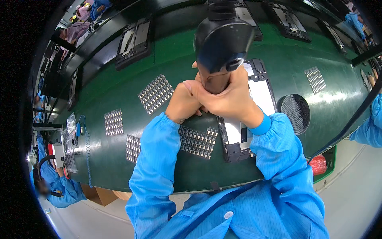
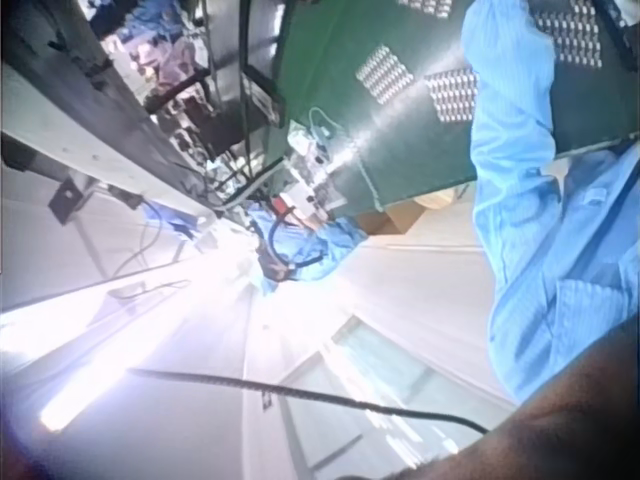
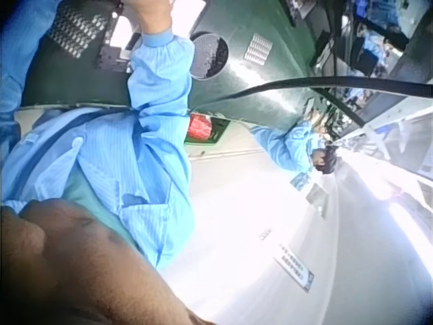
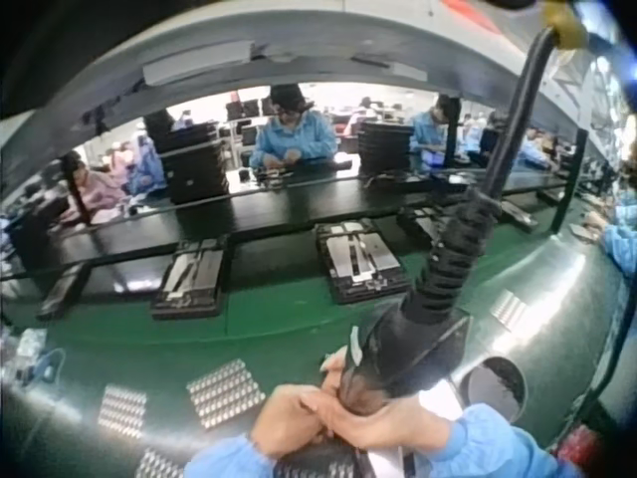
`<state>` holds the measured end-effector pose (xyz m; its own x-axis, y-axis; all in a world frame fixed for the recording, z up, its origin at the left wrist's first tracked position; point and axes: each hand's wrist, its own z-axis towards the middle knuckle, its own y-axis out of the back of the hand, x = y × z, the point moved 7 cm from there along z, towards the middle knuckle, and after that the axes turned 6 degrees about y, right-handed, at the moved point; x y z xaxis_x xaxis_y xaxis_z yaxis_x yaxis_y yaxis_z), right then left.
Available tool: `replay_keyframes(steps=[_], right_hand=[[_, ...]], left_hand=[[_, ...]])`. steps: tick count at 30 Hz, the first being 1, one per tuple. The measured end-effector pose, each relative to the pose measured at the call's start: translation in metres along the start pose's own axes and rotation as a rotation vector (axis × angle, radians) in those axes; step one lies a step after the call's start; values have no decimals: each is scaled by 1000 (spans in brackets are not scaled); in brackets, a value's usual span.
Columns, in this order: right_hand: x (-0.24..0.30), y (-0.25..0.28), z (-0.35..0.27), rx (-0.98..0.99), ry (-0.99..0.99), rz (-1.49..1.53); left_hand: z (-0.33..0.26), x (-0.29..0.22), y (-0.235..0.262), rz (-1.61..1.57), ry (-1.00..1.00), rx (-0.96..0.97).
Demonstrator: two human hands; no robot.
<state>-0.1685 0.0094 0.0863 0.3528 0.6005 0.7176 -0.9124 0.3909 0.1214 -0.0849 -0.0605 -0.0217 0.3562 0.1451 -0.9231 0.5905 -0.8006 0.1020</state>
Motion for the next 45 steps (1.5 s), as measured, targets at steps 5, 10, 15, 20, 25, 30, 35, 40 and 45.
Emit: replay_keyframes(steps=[5,10,15,20,25,30,35,40,45], right_hand=[[-5,3,-5,-74,-54,38],[21,31,8,-109,3,24],[54,120,-5,-259,-8,-8],[53,192,-53,-433,-19,-32],[36,208,-91,-545,-94,-65],[36,204,-93,-528,-109,-73],[32,202,-98,-499,-158,-54],[28,202,-96,-437,-189,-74],[25,207,-101,-416,-190,-134]], left_hand=[[-41,-12,-1,489,-152,26],[-75,-8,-24,785,-274,-57],[-71,-7,-21,733,-232,-50],[-67,7,-4,351,-44,-4],[-73,10,-2,600,-118,-237],[-91,-22,-27,697,-502,-272],[-104,-2,-30,676,-521,-333],[-109,-6,-25,740,-599,-481],[-113,-8,-36,749,-618,-447]])
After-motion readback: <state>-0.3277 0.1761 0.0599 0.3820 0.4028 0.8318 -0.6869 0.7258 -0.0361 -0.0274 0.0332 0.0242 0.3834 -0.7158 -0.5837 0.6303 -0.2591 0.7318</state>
